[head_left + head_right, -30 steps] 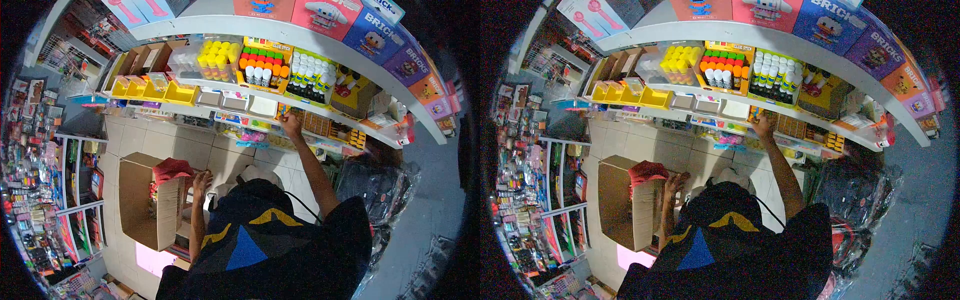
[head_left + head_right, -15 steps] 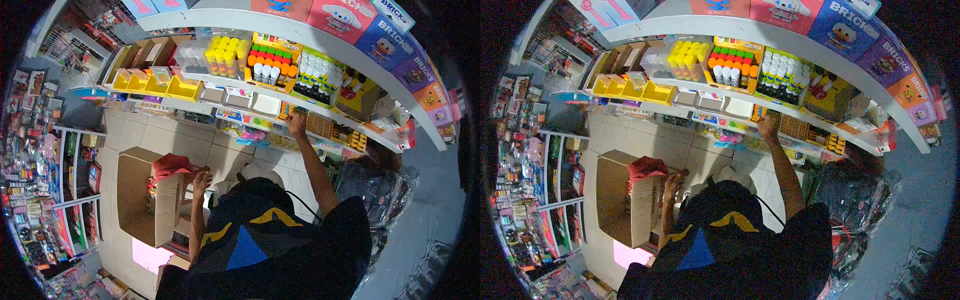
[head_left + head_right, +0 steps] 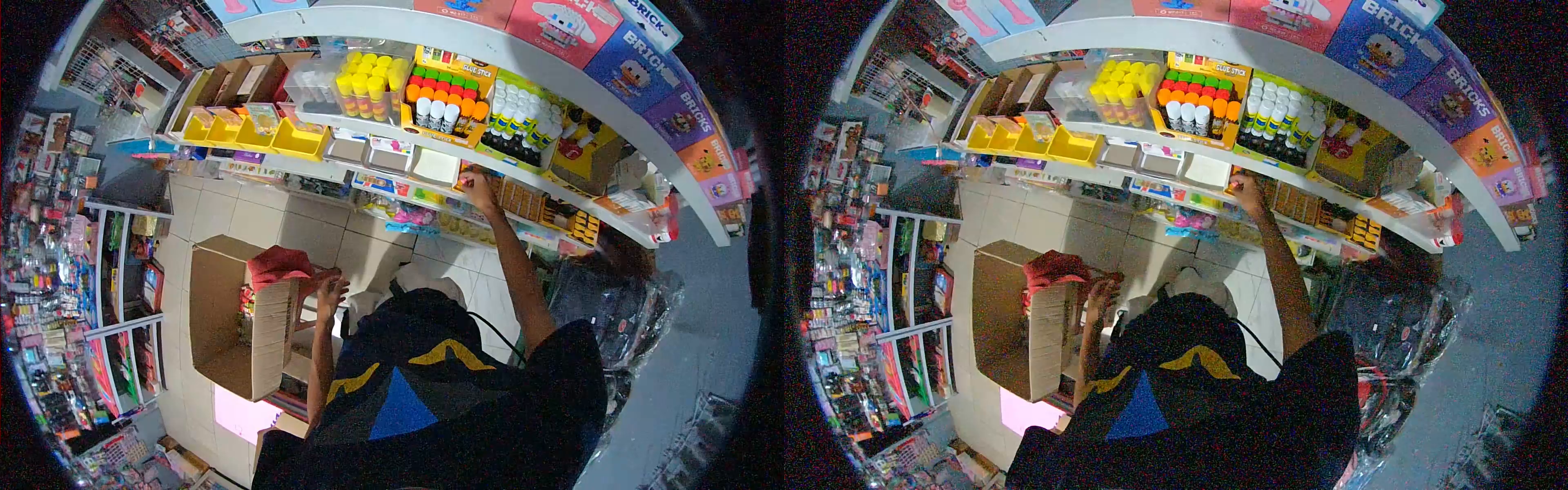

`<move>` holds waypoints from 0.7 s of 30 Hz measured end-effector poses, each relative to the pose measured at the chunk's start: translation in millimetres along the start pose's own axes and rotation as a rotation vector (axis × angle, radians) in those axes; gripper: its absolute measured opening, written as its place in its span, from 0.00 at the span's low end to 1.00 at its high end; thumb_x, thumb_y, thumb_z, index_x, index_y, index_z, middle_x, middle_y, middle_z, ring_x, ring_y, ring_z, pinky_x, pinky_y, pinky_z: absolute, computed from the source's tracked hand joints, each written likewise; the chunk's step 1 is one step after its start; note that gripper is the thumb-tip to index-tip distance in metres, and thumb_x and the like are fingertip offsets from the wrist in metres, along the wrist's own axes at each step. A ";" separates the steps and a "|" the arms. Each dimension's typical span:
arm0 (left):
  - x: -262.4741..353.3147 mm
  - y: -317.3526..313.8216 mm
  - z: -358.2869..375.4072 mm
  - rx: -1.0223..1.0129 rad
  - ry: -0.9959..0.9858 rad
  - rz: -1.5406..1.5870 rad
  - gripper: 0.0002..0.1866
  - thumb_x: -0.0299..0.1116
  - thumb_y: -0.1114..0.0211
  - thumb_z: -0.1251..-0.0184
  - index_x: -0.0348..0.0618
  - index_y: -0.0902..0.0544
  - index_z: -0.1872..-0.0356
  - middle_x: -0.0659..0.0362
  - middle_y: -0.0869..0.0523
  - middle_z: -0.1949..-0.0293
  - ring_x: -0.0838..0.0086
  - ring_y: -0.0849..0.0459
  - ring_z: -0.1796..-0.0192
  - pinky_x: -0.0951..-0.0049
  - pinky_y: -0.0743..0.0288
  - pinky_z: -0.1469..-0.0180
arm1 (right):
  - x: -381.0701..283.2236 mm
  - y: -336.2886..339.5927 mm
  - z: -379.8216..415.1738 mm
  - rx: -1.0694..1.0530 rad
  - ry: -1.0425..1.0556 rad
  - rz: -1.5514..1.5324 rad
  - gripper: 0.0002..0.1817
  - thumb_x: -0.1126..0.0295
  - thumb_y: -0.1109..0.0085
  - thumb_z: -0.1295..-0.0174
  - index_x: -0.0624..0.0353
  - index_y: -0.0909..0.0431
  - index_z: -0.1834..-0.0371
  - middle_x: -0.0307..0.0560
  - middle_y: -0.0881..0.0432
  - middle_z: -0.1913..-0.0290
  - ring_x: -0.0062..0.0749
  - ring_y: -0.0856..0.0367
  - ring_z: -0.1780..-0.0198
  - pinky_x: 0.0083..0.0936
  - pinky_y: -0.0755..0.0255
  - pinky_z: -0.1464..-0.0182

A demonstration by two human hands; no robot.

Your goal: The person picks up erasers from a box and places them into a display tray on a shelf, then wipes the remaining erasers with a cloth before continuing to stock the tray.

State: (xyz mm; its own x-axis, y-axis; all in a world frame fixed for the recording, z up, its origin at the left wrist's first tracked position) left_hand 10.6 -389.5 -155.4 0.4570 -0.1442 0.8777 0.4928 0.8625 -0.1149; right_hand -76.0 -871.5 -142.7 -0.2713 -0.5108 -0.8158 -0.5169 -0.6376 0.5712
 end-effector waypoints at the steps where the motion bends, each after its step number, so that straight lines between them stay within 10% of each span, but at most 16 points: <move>1: -2.8 2.5 -4.5 0.015 0.031 -0.090 0.16 0.44 0.42 0.36 0.43 0.26 0.55 0.58 0.18 0.62 0.73 0.19 0.62 0.75 0.27 0.63 | 16.2 -7.2 -1.8 -0.023 0.034 0.035 0.08 0.77 0.42 0.50 0.65 0.24 0.66 0.46 0.23 0.75 0.32 0.24 0.70 0.28 0.30 0.66; 8: -10.9 12.1 0.6 0.044 0.126 -0.213 0.18 0.45 0.42 0.35 0.42 0.26 0.54 0.57 0.17 0.61 0.74 0.19 0.61 0.75 0.27 0.64 | -16.8 6.2 -0.3 0.077 -0.097 0.189 0.22 0.78 0.45 0.48 0.58 0.32 0.47 0.53 0.22 0.66 0.44 0.23 0.63 0.36 0.29 0.61; 21: -9.0 5.6 13.1 0.012 0.037 -0.110 0.22 0.47 0.41 0.37 0.39 0.26 0.53 0.53 0.17 0.61 0.71 0.19 0.61 0.73 0.27 0.64 | 6.8 -3.2 7.5 0.141 -0.099 0.541 0.14 0.66 0.37 0.50 0.56 0.26 0.61 0.53 0.23 0.59 0.47 0.24 0.54 0.42 0.30 0.55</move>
State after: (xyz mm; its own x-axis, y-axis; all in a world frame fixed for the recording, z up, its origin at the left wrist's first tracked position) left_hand -0.5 -377.0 -157.8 0.4279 -0.2563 0.8667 0.5325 0.8463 -0.0126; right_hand -82.3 -868.6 -150.8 -0.5989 -0.6826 -0.4188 -0.3850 -0.2132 0.8980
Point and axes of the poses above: each hand's wrist, its own z-axis away from the middle knuckle, its own y-axis out of the back of the hand, x = y × z, the point moved 5 cm from there along -z, towards the middle knuckle
